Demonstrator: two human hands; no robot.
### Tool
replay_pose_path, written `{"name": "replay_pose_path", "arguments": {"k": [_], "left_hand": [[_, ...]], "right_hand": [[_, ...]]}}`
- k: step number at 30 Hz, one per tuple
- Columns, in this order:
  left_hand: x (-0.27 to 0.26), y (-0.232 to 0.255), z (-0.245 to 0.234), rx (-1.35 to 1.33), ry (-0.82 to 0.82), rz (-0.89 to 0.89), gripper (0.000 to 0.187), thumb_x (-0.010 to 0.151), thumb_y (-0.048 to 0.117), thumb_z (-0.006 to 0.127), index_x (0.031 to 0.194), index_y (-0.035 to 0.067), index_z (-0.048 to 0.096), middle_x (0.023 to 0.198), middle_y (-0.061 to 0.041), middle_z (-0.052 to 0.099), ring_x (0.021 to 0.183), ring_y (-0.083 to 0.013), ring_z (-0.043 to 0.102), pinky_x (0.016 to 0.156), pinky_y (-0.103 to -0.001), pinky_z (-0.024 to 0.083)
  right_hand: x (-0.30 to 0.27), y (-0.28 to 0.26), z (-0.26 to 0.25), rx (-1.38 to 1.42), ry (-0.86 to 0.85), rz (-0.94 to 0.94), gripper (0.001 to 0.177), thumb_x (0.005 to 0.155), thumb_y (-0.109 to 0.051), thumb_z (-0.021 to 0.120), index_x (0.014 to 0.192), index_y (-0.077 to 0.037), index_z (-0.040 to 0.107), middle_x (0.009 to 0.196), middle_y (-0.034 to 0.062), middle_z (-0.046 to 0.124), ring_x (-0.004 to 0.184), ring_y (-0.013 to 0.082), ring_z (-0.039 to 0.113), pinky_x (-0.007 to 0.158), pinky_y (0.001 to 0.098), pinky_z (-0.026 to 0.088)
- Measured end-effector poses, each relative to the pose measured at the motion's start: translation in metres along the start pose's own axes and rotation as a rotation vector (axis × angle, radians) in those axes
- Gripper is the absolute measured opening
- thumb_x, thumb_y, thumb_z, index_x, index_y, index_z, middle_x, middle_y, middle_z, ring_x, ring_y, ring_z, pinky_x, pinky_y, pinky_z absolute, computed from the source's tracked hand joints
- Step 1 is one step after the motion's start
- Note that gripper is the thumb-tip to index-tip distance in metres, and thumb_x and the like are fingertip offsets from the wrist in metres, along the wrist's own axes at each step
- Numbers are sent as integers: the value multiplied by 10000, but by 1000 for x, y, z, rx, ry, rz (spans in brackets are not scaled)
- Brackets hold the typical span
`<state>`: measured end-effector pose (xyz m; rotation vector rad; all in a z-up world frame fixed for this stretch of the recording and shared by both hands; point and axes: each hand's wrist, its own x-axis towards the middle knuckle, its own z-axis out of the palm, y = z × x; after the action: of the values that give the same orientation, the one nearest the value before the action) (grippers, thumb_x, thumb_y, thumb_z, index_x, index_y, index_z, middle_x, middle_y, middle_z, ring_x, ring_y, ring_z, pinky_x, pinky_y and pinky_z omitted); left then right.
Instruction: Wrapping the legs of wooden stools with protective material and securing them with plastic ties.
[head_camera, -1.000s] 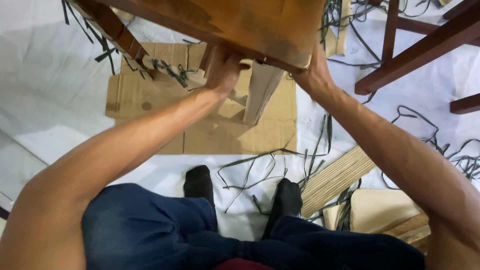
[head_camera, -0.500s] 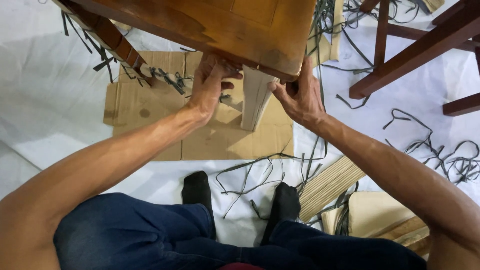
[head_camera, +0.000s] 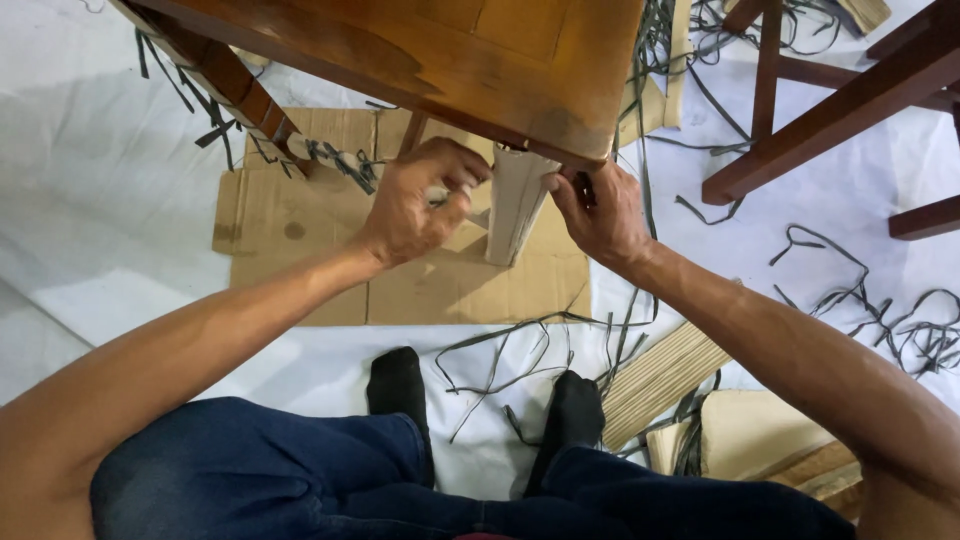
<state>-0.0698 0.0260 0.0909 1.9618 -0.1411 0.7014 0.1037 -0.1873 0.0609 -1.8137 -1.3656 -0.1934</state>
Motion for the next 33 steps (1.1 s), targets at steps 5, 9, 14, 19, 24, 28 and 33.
{"name": "replay_pose_path", "arguments": {"k": [5,9,14,19,24,28,33], "left_hand": [[0,1,-5,342,-152,181,116,912,124,632,980,40,672,1046,-86,733,967,-206,697,888,-369,601],[-1,-3,6,514,-227,397,109,959,114,642,1054,63,631,1068,-85,715,1056,-251,692,961,-393,604],[4,19,11,529,-251,352,284,909,84,633,1180,6,603,1160,-146,698,1009,-288,700,902,-399,606],[2,24,13,478,-267,284,356,883,23,621,1227,-59,580,1239,-173,683,963,-294,708,886,-405,615],[-4,15,17,497,-323,238,197,868,23,608,1049,-45,570,1368,-195,650,909,-284,686,903,-430,595],[-4,24,16,506,-302,306,172,851,66,611,987,-21,551,1444,-213,598,1067,-337,662,1020,-490,541],[-8,22,18,550,-257,369,217,856,94,636,1029,-17,566,1364,-212,592,1134,-359,635,1033,-493,520]], "right_hand": [[-3,-1,1,-21,19,-7,219,1023,-161,765,974,-22,604,728,78,635,577,199,594,543,351,470],[-5,-5,-1,-48,6,-79,172,985,-108,778,937,-32,631,795,81,680,584,187,601,534,340,479],[-4,-13,-13,44,-6,-238,85,993,20,648,1059,-28,627,977,101,705,774,228,663,652,341,543],[-7,-16,-13,61,-109,-271,293,921,98,590,1188,-22,613,1058,120,703,780,266,660,687,371,545],[-11,-2,-10,30,-110,-230,228,994,52,667,1195,-34,605,1056,111,701,756,243,655,660,371,538],[-8,-5,-13,-66,-57,-253,240,968,-2,735,1188,-54,653,1056,105,665,801,252,647,660,391,534],[-3,-14,-17,-136,-38,-405,274,896,-23,788,1150,-79,700,1105,101,631,924,260,649,729,399,552]]}}
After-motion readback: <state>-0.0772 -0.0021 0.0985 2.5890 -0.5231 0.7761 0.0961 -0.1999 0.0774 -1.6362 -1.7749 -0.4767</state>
